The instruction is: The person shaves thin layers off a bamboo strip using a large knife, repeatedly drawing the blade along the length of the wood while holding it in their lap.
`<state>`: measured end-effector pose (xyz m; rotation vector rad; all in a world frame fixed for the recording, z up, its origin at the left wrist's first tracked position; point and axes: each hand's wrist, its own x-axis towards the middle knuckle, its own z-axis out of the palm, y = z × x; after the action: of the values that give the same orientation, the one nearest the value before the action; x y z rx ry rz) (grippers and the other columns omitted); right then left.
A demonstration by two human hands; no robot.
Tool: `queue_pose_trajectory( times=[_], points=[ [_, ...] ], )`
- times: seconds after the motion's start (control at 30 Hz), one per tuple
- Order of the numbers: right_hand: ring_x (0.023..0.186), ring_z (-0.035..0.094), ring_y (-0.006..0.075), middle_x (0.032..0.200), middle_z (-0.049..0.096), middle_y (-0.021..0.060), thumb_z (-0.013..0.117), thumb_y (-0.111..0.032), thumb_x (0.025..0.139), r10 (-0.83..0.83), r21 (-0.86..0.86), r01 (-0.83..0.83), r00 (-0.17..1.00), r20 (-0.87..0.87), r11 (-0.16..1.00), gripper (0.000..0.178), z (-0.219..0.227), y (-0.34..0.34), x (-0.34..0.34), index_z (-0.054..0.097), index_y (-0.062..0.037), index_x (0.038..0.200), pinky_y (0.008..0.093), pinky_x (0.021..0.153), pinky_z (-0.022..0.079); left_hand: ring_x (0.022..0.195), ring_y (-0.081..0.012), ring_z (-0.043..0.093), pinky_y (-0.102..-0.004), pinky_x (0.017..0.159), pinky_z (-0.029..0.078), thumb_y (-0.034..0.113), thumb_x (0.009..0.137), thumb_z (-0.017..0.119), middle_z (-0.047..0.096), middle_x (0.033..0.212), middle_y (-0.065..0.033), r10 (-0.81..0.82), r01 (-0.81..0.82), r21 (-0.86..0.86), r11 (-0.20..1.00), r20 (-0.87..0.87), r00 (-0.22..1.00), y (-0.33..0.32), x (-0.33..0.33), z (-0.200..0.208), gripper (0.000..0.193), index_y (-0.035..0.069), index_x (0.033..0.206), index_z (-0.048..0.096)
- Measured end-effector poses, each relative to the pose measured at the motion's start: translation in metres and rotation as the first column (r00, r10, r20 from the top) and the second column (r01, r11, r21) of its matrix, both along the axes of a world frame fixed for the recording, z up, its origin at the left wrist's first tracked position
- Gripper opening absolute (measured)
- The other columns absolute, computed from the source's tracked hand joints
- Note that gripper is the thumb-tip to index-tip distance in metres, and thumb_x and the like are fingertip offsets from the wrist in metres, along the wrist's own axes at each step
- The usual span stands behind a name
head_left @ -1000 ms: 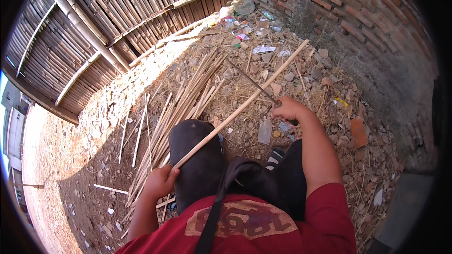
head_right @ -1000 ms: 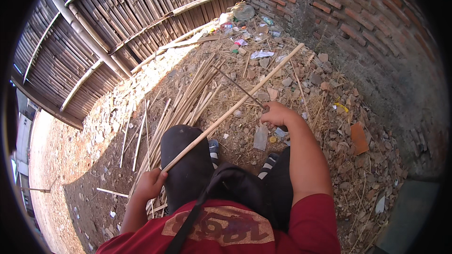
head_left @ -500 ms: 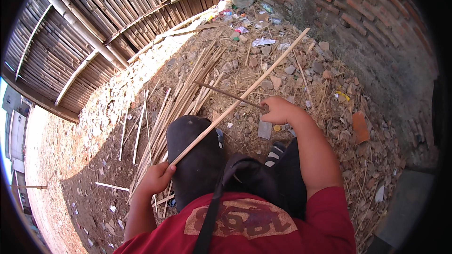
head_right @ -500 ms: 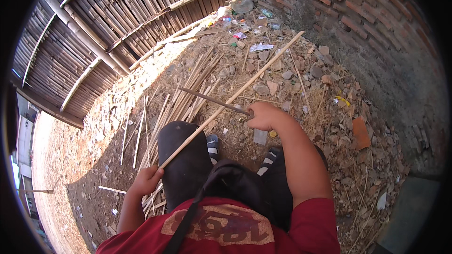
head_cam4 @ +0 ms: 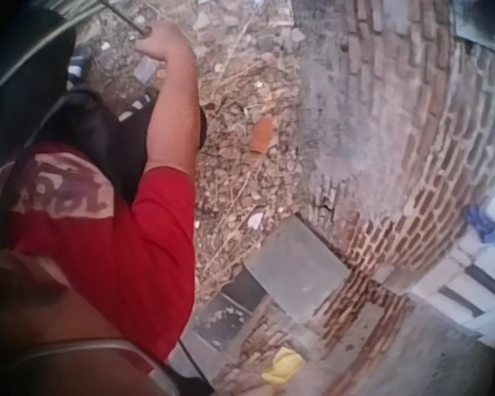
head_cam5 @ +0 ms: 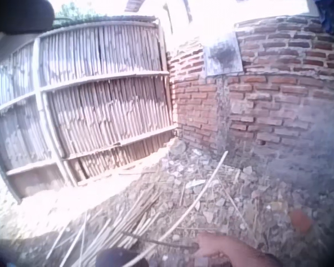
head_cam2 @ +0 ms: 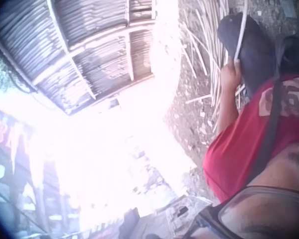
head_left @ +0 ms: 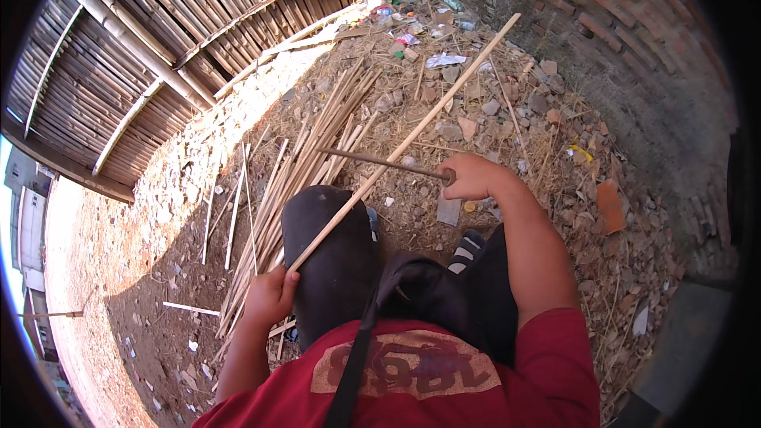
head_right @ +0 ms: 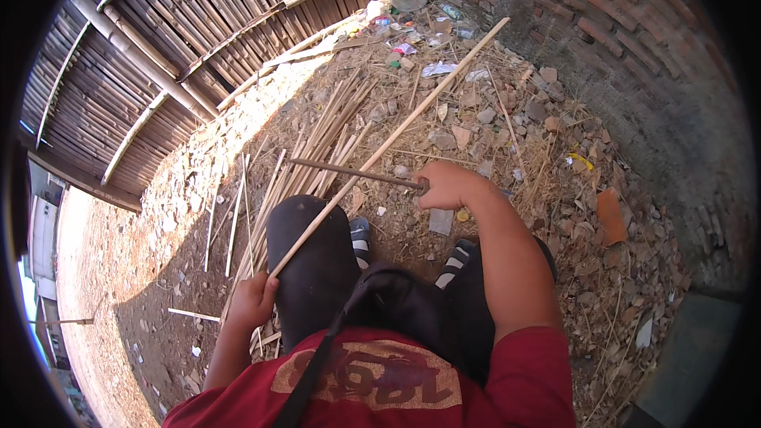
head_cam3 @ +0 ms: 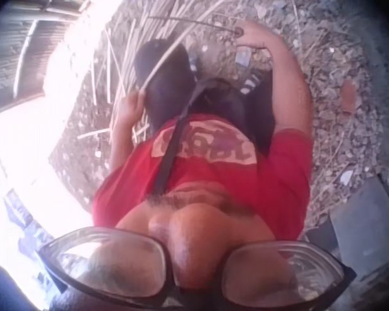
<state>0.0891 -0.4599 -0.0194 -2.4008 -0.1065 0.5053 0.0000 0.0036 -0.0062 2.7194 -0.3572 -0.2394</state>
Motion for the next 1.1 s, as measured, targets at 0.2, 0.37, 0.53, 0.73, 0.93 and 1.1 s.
queue_pose_trajectory(
  times=[0.2, 0.37, 0.53, 0.73, 0.93, 1.1],
  points=[
    [0.076, 0.068, 0.0279, 0.086, 0.07, 0.0164, 0.073, -0.024, 0.071, -0.198, -0.079, 0.198, 0.98, 0.018, 0.977, 0.042, 0.005, -0.013, -0.004, 0.07, -0.0011, 0.106, 0.0395, 0.072, 0.055, 0.068, -0.0478, 0.062, -0.0561, 0.06, 0.046, 0.037, 0.099, 0.058, 0.063, 0.07, -0.0239, 0.006, -0.008, 0.031, 0.999, 0.051, 0.999, -0.008, -0.003, 0.012, 0.04, 0.003, 0.078, 0.054],
    [0.08, 0.069, 0.0287, 0.089, 0.07, 0.0179, 0.073, -0.024, 0.071, -0.02, -0.116, 0.019, 1.0, -0.008, 0.993, 0.045, 0.017, 0.006, -0.008, 0.07, 0.0004, 0.108, 0.0399, 0.074, 0.055, 0.069, -0.0481, 0.062, -0.0568, 0.06, 0.045, 0.037, 0.099, 0.058, 0.063, 0.07, -0.024, -0.04, 0.04, -0.003, 0.999, 0.038, 0.998, 0.001, 0.003, 0.002, 0.04, 0.003, 0.079, 0.055],
    [0.089, 0.07, 0.0337, 0.093, 0.071, 0.0194, 0.07, -0.023, 0.071, -0.313, -0.028, 0.313, 0.939, -0.139, 0.949, 0.04, 0.018, -0.009, -0.002, 0.071, -0.0036, 0.106, 0.0435, 0.08, 0.054, 0.068, -0.0483, 0.061, -0.057, 0.059, 0.045, 0.039, 0.099, 0.057, 0.062, 0.069, -0.0243, -0.054, 0.052, 0.029, 0.998, 0.055, 0.997, 0.004, 0.008, 0.003, 0.042, 0.003, 0.079, 0.054],
    [0.073, 0.068, 0.026, 0.082, 0.07, 0.0148, 0.075, -0.025, 0.07, 0.06, 0.02, -0.057, 0.986, -0.154, 0.998, 0.039, 0.001, 0.015, 0.002, 0.072, -0.0042, 0.102, 0.0389, 0.068, 0.054, 0.069, -0.0474, 0.062, -0.0557, 0.059, 0.044, 0.039, 0.099, 0.058, 0.061, 0.068, -0.0235, -0.041, 0.041, 0.016, 0.999, -0.005, 0.999, 0.008, 0.009, 0.006, 0.043, 0.003, 0.077, 0.054],
    [0.069, 0.067, 0.0273, 0.078, 0.069, 0.0152, 0.076, -0.028, 0.068, -0.039, -0.02, 0.038, 0.998, -0.049, 0.999, 0.041, 0.011, 0.017, -0.003, 0.071, -0.0037, 0.101, 0.0394, 0.066, 0.053, 0.067, -0.0474, 0.062, -0.055, 0.058, 0.044, 0.038, 0.099, 0.059, 0.061, 0.067, -0.0233, -0.002, 0.002, -0.023, 1.0, -0.002, 1.0, 0.002, 0.002, 0.009, 0.041, 0.003, 0.077, 0.055],
    [0.081, 0.069, 0.0313, 0.086, 0.07, 0.0196, 0.073, -0.025, 0.069, -0.114, -0.036, 0.112, 0.992, -0.054, 0.993, 0.042, -0.006, -0.007, 0.007, 0.072, -0.0034, 0.105, 0.0412, 0.075, 0.054, 0.066, -0.0476, 0.061, -0.0557, 0.057, 0.044, 0.038, 0.099, 0.059, 0.06, 0.066, -0.0232, -0.012, 0.011, 0.006, 1.0, 0.022, 1.0, -0.001, 0.005, -0.002, 0.042, 0.003, 0.076, 0.053]
  ],
)
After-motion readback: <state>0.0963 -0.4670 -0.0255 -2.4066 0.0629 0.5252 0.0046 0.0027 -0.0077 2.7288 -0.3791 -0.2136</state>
